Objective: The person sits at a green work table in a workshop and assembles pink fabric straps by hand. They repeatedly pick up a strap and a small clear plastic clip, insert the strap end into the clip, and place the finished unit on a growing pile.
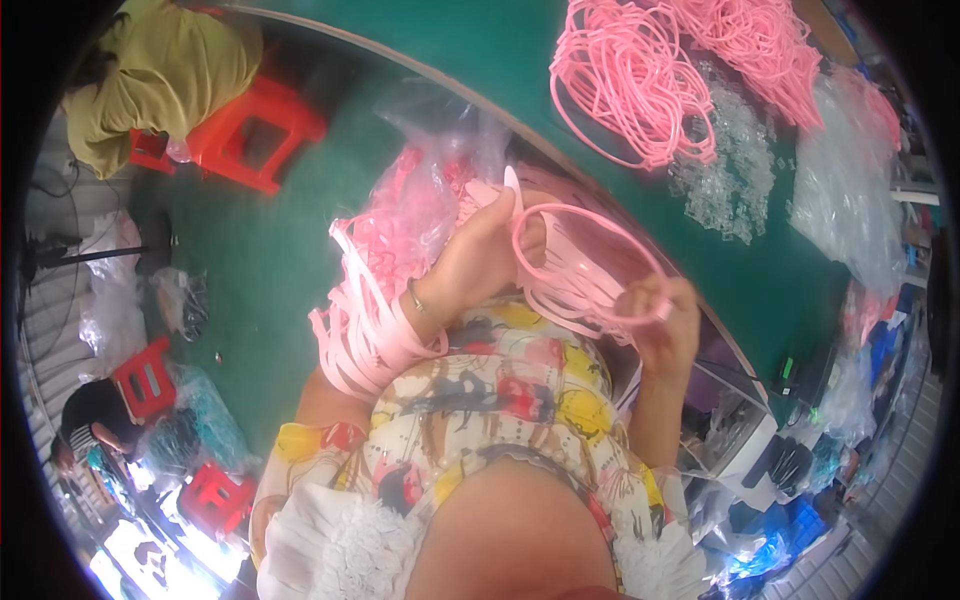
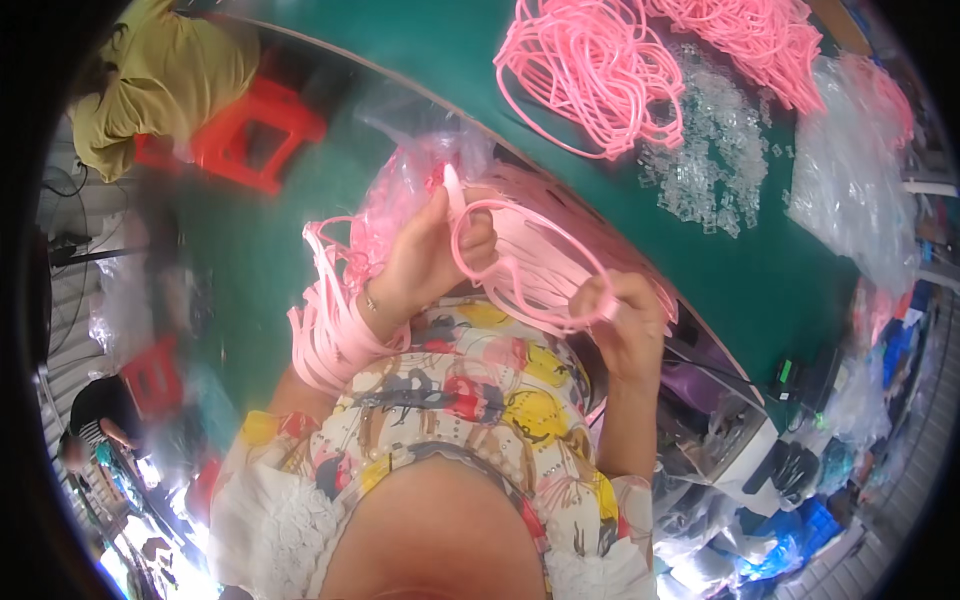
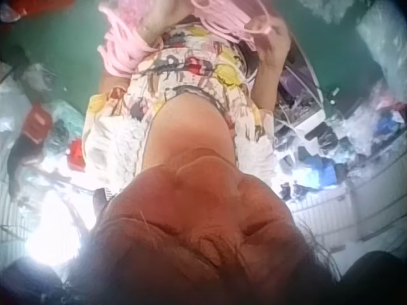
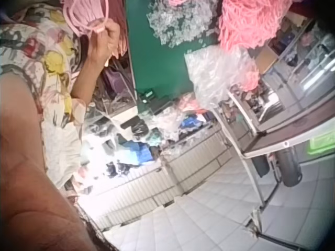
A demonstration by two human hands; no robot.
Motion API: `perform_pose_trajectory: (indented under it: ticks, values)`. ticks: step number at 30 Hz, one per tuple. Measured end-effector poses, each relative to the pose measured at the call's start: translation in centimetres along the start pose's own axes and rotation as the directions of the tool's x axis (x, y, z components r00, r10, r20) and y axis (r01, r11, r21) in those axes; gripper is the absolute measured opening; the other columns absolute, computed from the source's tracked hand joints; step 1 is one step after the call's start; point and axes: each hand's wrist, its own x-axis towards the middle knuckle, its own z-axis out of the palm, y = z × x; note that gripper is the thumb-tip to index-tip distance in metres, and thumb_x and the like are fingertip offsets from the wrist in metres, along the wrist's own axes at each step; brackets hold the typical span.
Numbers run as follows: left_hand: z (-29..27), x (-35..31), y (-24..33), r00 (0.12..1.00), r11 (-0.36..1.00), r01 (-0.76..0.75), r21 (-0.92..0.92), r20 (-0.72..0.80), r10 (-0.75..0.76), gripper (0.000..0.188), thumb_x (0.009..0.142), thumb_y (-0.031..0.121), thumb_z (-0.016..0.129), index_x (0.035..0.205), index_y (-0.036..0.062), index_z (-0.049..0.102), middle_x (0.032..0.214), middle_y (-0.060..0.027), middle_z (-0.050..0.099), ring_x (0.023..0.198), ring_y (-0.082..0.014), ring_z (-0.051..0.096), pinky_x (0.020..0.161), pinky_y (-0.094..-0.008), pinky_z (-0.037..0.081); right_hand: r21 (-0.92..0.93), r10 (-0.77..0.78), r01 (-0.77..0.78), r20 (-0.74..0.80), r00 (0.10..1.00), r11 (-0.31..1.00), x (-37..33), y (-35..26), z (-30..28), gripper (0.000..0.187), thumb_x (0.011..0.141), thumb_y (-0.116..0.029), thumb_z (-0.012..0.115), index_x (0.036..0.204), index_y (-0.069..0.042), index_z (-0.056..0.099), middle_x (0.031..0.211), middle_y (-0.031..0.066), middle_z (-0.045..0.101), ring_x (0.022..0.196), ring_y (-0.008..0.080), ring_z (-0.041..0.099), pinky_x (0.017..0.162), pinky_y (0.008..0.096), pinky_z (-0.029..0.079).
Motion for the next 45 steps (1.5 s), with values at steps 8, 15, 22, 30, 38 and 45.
perform_pose_trajectory:
  ticks: [8,15,22,30,38,45]
  values:
    - [2.8,-0.8,-1.5,0.997,0.924,-0.013,0.383,-0.068,0.042,0.027,0.097,0.027,0.051,0.105,0.0020,0.054,0.068,0.0039,0.039,0.061,-0.0071,0.033,0.057,-0.0232,0.029,-0.970,-0.273,0.117,0.056,0.960,0.213,0.4,-1.5,3.6,0.067,0.071,-0.023,0.074,0.127,0.003,0.047,0.125,0.0188,0.051,0.116,0.0318,0.049,0.101,0.0424,0.036]
    - [4.9,-0.7,-2.3,0.984,0.783,-0.127,0.609,-0.022,0.177,0.034,0.098,0.034,0.048,0.106,0.0009,0.055,0.074,0.0035,0.039,0.068,-0.0068,0.035,0.061,-0.0242,0.030,-0.974,-0.240,0.149,0.106,0.965,0.168,1.1,-0.6,3.9,0.068,0.068,-0.008,0.074,0.129,0.001,0.047,0.111,0.0157,0.054,0.094,0.0255,0.055,0.085,0.0371,0.044]
    - [3.2,-0.3,-2.4,0.997,0.865,-0.067,0.497,0.058,0.044,0.040,0.100,0.042,0.038,0.094,0.0042,0.050,0.075,0.0033,0.034,0.067,-0.0093,0.029,0.064,-0.0245,0.027,-0.822,-0.303,0.075,-0.122,0.945,0.564,0.6,0.0,2.9,0.060,0.076,0.001,0.068,0.131,-0.001,0.044,0.102,0.0034,0.046,0.092,0.0120,0.046,0.080,0.0241,0.041]
    - [3.8,-0.9,-2.8,1.000,0.856,0.008,0.518,0.008,-0.014,0.036,0.102,0.038,0.036,0.102,0.0040,0.049,0.093,-0.0011,0.046,0.081,-0.0108,0.043,0.079,-0.0261,0.037,-0.742,-0.266,0.104,-0.104,0.958,0.662,1.3,0.5,3.5,0.065,0.075,0.002,0.066,0.134,-0.001,0.040,0.105,0.0036,0.044,0.097,0.0132,0.045,0.089,0.0257,0.038]
    - [4.3,-1.1,-2.6,0.998,0.807,0.048,0.588,-0.050,-0.022,0.039,0.100,0.043,0.036,0.111,0.0080,0.051,0.088,0.0005,0.043,0.080,-0.0079,0.046,0.068,-0.0262,0.051,-0.762,-0.218,0.038,-0.137,0.966,0.647,1.3,1.0,3.4,0.066,0.073,0.005,0.066,0.133,-0.001,0.040,0.106,0.0037,0.045,0.097,0.0127,0.045,0.086,0.0251,0.039]
    - [4.7,-1.1,-2.4,0.998,0.803,0.063,0.592,-0.050,-0.042,0.037,0.100,0.041,0.036,0.107,0.0082,0.051,0.089,0.0007,0.042,0.082,-0.0074,0.045,0.066,-0.0262,0.052,-0.807,-0.249,0.091,-0.071,0.966,0.584,1.5,0.6,3.2,0.066,0.073,0.006,0.068,0.133,-0.002,0.041,0.106,0.0039,0.045,0.095,0.0123,0.046,0.083,0.0247,0.040]
